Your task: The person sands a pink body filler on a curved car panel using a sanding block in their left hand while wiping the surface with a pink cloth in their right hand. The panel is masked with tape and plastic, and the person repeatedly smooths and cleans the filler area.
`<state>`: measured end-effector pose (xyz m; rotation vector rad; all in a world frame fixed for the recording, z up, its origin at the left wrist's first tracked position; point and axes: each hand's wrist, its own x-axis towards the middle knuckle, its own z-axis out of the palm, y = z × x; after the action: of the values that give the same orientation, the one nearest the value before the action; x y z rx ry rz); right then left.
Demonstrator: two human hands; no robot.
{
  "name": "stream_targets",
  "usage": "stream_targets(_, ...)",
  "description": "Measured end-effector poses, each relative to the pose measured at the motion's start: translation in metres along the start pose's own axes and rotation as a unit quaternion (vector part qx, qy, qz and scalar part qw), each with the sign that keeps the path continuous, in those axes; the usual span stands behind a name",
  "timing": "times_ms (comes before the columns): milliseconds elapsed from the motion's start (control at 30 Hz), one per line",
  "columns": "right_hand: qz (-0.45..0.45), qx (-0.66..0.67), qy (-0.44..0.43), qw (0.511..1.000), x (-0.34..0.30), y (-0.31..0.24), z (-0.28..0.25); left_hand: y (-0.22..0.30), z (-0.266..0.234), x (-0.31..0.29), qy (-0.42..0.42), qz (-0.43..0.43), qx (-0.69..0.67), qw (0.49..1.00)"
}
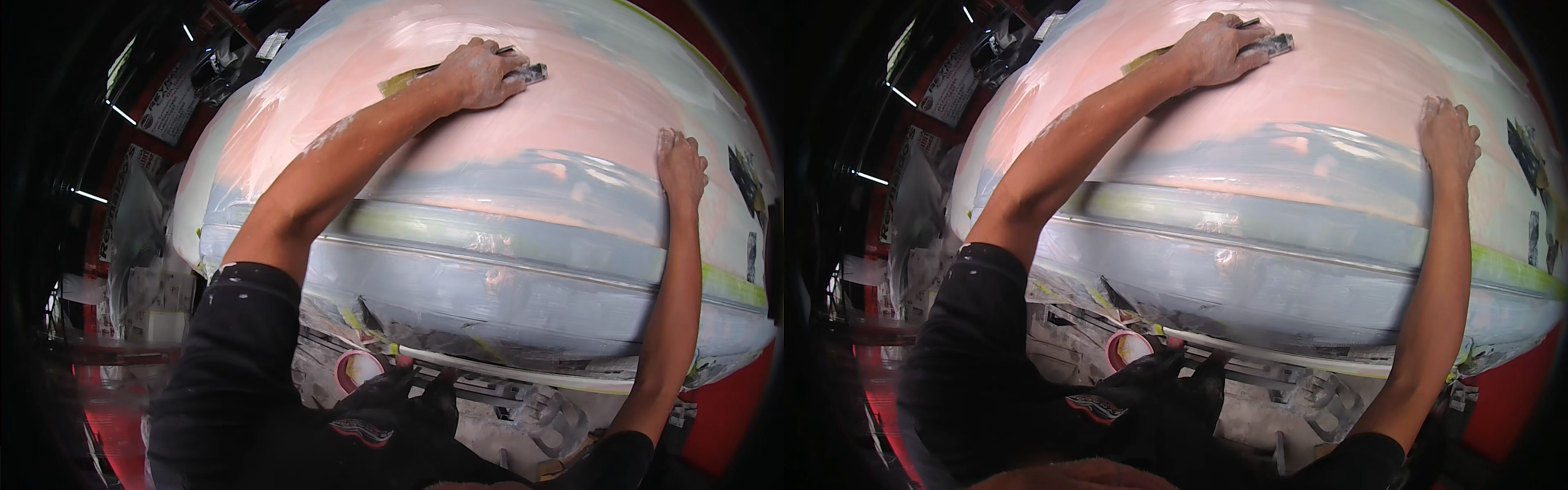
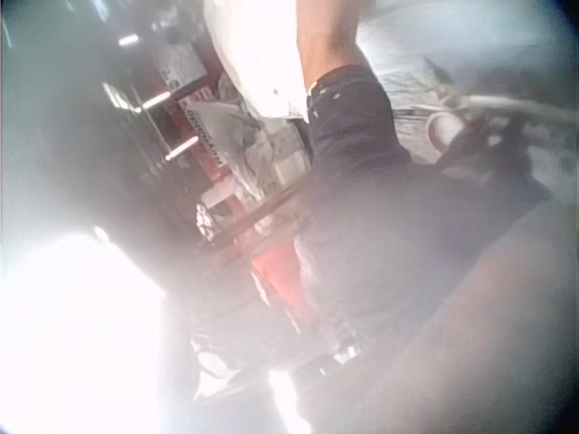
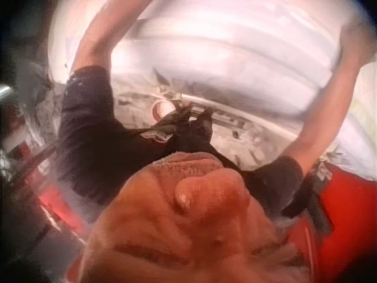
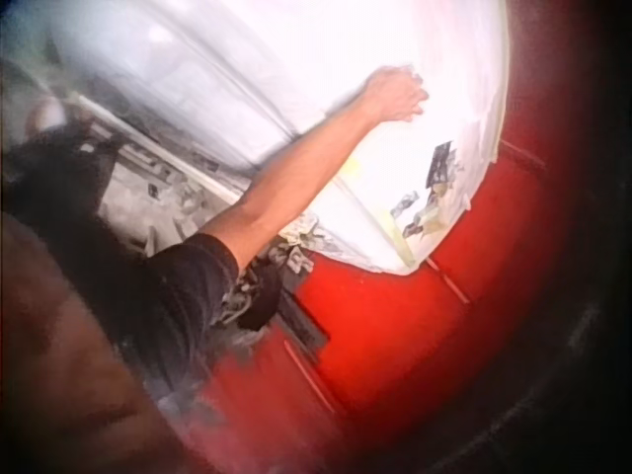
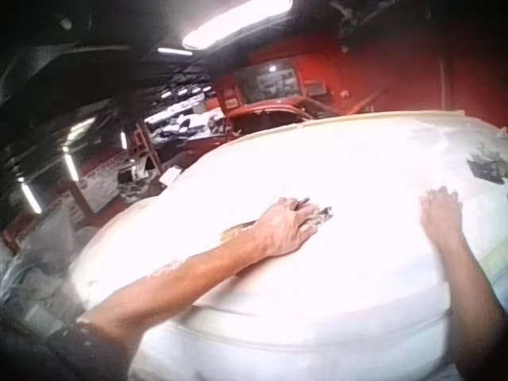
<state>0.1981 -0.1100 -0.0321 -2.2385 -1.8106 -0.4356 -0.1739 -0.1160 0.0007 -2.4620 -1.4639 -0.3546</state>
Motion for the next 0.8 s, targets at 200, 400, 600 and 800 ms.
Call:
stream_targets(200, 0.032, -0.002, -0.032, 0.999, -0.007, 0.012, -0.010, 0.004, -0.017, -0.089, -0.035, 0.135, -0.077, 0.987)
stream_targets(400, -0.001, 0.032, -0.007, 0.999, -0.002, -0.017, -0.013, -0.020, 0.012, 0.035, -0.025, -0.050, 0.011, 0.998)
stream_targets(600, 0.034, 0.012, -0.020, 0.999, -0.005, 0.008, -0.014, -0.001, -0.006, -0.059, 0.004, 0.102, -0.032, 0.994)
stream_targets(800, 0.023, 0.003, -0.021, 1.000, -0.002, 0.003, -0.007, -0.037, 0.010, -0.016, 0.016, 0.196, -0.058, 0.979)
